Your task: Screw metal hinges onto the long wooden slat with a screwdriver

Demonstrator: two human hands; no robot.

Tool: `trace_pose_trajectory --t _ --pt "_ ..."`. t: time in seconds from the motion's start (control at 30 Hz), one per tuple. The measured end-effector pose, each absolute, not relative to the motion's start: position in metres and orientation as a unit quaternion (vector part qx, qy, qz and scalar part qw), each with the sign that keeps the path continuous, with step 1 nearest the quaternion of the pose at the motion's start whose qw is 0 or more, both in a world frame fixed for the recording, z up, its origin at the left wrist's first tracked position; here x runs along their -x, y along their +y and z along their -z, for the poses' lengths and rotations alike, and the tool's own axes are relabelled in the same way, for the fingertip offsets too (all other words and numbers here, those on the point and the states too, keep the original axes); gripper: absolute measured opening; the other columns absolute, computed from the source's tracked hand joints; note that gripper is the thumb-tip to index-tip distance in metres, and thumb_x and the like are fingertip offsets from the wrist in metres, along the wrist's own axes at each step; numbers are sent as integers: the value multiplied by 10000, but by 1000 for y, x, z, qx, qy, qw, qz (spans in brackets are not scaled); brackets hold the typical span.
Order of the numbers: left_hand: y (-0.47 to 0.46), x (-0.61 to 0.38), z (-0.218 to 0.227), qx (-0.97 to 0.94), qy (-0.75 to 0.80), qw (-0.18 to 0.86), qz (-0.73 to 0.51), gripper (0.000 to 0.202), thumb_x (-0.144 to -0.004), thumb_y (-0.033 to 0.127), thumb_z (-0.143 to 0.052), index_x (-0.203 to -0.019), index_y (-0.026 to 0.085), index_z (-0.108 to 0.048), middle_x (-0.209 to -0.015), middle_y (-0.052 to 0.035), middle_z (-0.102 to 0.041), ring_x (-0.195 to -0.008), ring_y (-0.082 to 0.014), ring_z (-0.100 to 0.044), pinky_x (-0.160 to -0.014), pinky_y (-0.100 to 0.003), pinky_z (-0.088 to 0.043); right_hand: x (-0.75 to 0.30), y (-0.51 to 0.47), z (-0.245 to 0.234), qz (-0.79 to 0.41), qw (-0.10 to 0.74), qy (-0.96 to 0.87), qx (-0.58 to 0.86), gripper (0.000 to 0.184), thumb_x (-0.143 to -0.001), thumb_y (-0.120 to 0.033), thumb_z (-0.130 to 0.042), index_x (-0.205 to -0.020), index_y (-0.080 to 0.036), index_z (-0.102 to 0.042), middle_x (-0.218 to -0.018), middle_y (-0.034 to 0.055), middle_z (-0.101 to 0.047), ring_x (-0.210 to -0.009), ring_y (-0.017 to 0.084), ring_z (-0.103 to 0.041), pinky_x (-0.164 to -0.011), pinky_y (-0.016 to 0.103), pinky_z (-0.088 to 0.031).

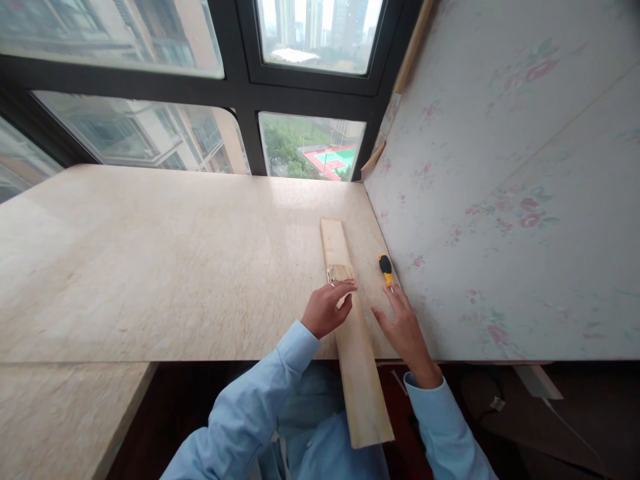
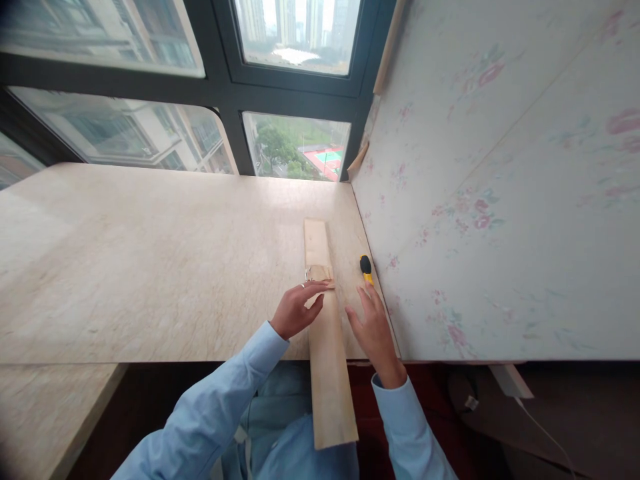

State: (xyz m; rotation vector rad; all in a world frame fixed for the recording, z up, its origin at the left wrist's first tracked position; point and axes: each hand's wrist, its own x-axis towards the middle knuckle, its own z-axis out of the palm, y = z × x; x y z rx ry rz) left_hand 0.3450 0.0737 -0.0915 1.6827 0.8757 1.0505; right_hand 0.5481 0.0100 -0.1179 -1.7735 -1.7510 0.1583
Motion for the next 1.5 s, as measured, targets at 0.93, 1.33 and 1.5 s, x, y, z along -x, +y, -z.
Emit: trace_pose_trajectory --t 0.93,1.33,1.5 --pt "59 -287 140 -436 551 455 -547 310 -835 393 -602 -1002 138 -654 -1043 -123 -694 -903 -218 -682 -736 -349 -577 -471 21 62 -438 452 -616 474 440 -911 -346 -618 -1324 -232 -516 -1349 96 -584 -1233 214 -582 -1087 421 -458" --pt "64 -276 146 -390 534 527 -533 272 -779 316 -618 -979 132 -603 -1017 -133 -689 -838 -205 -685 -712 -356 -590 -500 7 99 -235 297 -641 667 741 -816 -543 -606 -1400 -112 -460 -1492 180 -408 -1417 297 -353 -1191 498 -271" --pt "70 -271 152 -553 563 367 -493 389 -791 265 -615 -1153 138 -551 -1169 -161 -645 -1062 -265 -640 -898 -451 -544 -493 -5 112 -302 200 -610 705 1038 -748 -625 -649 -1518 -68 -232 -1578 211 -221 -1479 305 -213 -1213 479 -206"
